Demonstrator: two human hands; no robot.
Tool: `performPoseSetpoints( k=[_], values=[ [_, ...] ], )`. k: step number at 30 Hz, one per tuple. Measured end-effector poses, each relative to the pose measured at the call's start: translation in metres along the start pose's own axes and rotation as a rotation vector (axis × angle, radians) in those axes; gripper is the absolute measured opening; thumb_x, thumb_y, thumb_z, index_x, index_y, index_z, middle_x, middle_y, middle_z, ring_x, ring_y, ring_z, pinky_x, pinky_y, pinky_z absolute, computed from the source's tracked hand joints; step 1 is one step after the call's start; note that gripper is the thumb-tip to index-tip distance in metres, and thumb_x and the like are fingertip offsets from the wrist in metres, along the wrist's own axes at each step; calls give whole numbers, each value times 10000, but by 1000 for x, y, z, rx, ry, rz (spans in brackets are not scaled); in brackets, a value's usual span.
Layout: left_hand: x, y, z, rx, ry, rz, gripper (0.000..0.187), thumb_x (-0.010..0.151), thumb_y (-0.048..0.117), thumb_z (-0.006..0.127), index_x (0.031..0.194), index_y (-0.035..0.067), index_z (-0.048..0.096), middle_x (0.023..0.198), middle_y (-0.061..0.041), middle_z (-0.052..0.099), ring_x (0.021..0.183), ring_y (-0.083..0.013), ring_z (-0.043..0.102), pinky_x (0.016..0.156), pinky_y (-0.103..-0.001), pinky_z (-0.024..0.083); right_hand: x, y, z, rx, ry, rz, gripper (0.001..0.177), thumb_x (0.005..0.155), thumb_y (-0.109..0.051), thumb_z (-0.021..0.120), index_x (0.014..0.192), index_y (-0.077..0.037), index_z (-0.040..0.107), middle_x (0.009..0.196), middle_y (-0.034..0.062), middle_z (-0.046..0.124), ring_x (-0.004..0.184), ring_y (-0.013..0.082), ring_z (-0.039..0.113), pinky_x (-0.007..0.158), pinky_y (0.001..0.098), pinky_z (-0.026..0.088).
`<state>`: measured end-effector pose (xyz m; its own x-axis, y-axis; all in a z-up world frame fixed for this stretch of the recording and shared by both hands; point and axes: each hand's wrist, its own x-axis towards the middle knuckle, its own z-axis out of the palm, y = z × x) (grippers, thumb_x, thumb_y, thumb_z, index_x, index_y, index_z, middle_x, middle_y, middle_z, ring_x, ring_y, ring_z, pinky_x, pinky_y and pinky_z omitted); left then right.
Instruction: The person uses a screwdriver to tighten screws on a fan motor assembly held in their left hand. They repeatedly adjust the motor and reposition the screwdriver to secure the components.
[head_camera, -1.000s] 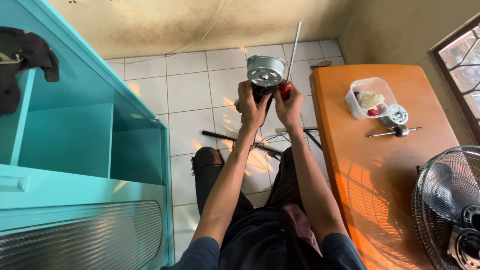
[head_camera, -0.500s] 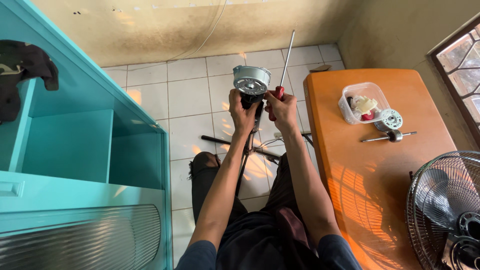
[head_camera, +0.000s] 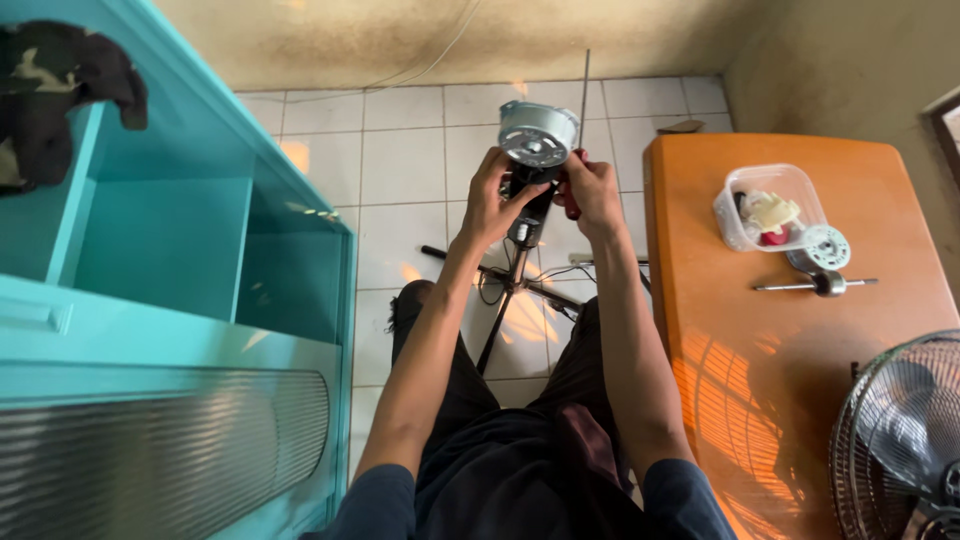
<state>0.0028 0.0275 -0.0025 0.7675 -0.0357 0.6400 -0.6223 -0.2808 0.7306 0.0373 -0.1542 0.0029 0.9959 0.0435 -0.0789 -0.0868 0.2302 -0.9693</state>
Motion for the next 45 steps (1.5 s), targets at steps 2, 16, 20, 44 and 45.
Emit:
performPoseSetpoints(
  k=[2,16,20,44,45],
  values=[
    [4,2,-8,-22,-63,-23,516,883,278,849,1250,-8,625,1180,-125,634,1056,-266,694,896,-382,612,1,4,0,52,-10,0,330,1016,-232,670,784,-3,617,620,29,547,456,81,436,433,266,389],
    [24,16,12,254,-27,-79,653,674,186,889,1209,-16,574,1126,-198,643,1028,-386,663,888,-434,566,14,7,-8,141,-52,-44,360,1042,-256,639,863,56,639,755,96,645,540,121,533,468,283,433],
    [31,19,11,248,11,-75,580,732,173,865,1218,1,597,1146,-180,656,1052,-366,675,920,-431,572,11,-2,-4,185,-98,-44,337,1054,-229,605,902,70,638,803,110,665,607,132,577,524,288,459],
    [32,28,-60,118,55,22,442,762,157,888,1123,-3,690,1094,-146,733,1013,-279,748,899,-380,597,-31,-6,67,202,-119,-95,258,999,-175,711,913,65,672,812,79,661,651,114,565,548,284,498],
    [26,23,-60,118,62,8,438,760,146,882,1125,-4,692,1096,-145,736,1013,-275,749,904,-377,598,-31,-3,68,175,-98,-87,267,999,-180,716,918,72,673,809,79,658,644,113,567,548,281,509]
  ],
)
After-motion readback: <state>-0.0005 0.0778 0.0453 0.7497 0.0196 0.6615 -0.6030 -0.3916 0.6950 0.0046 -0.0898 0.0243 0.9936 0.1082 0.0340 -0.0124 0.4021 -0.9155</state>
